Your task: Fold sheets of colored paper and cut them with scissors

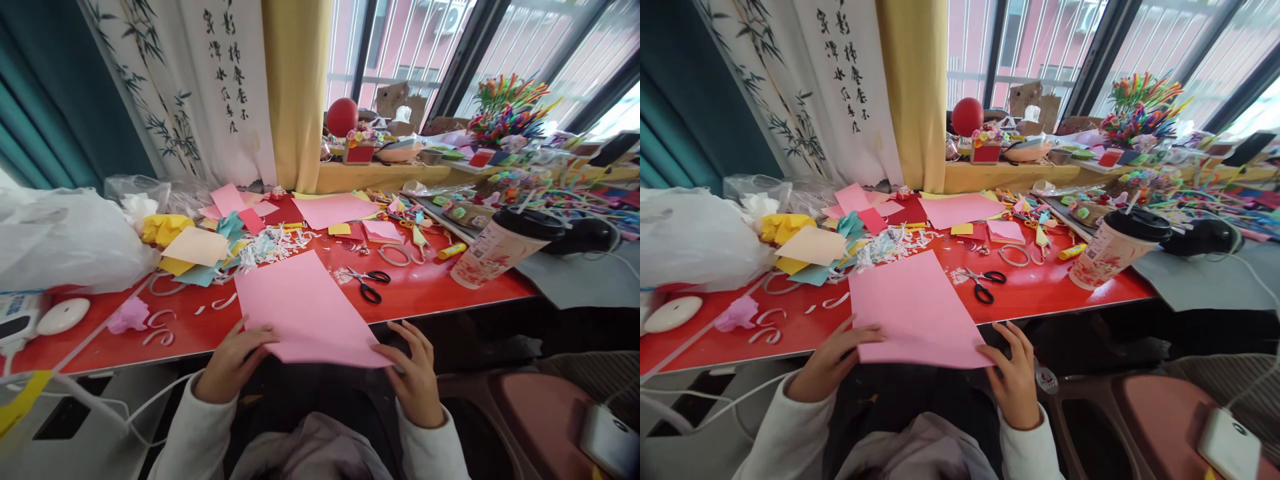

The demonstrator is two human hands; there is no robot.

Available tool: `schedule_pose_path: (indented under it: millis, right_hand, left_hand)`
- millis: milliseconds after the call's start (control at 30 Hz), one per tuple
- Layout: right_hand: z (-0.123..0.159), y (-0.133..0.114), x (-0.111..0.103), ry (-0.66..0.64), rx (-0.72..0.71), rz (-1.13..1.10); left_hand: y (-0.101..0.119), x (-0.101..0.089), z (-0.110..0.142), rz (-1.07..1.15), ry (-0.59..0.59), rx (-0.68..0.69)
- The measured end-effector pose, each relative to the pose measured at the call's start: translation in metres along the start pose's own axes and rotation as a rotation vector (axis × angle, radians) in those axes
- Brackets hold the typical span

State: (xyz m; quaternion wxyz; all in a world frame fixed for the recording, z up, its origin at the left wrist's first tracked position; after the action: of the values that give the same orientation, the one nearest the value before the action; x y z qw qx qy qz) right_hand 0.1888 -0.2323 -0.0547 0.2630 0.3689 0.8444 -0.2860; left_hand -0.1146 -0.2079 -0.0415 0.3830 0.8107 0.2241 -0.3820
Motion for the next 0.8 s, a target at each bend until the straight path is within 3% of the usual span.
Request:
schedule_pose_path:
  millis: [100, 167, 300, 367, 467, 600, 800]
  right_hand:
    - [-0.002, -0.005, 0.001, 0.051, 0.061, -0.011]
    - [-0.004, -0.017, 0.001, 0.139, 0.068, -0.068]
    - [-0.005, -0.038, 0.009, 0.208, 0.007, -0.052]
    - [-0.003, -0.034, 0.014, 0.212, 0.08, -0.01]
    - [0.0, -0.02, 0.021, 0.166, 0.201, -0.028]
    - [-0.005, -0.009, 0.025, 0.106, 0.248, -0.06]
    - [-0.026, -0.021, 0.023, 0.09, 0.065, 0.17]
  left_hand:
    - [-0.011, 0.001, -0.022, -0.116, 0.139, -0.09]
    - [-0.016, 0.004, -0.037, -0.236, 0.154, -0.201]
    - [-0.018, 0.016, -0.062, -0.34, -0.086, -0.399]
    - [-0.014, 0.018, -0.068, -0.345, -0.167, -0.434]
    - [-0.011, 0.017, -0.077, -0.375, -0.19, -0.468]
    - [-0.017, 0.016, -0.098, -0.413, -0.24, -0.492]
    - [-0.029, 0.022, -0.121, -0.432, -0.321, -0.498]
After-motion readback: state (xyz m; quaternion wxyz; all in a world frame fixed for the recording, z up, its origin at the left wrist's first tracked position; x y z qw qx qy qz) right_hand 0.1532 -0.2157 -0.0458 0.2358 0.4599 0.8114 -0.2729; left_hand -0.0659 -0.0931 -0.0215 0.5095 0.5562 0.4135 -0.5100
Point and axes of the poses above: each hand's wrist, its own z-axis away from the middle knuckle, its own x-axis out of the palm, y = z × x, the point moved 5 cm from there along -z, towards the middle knuckle, and after that the axes turned 2 degrees about -y, right-handed, at the moved point
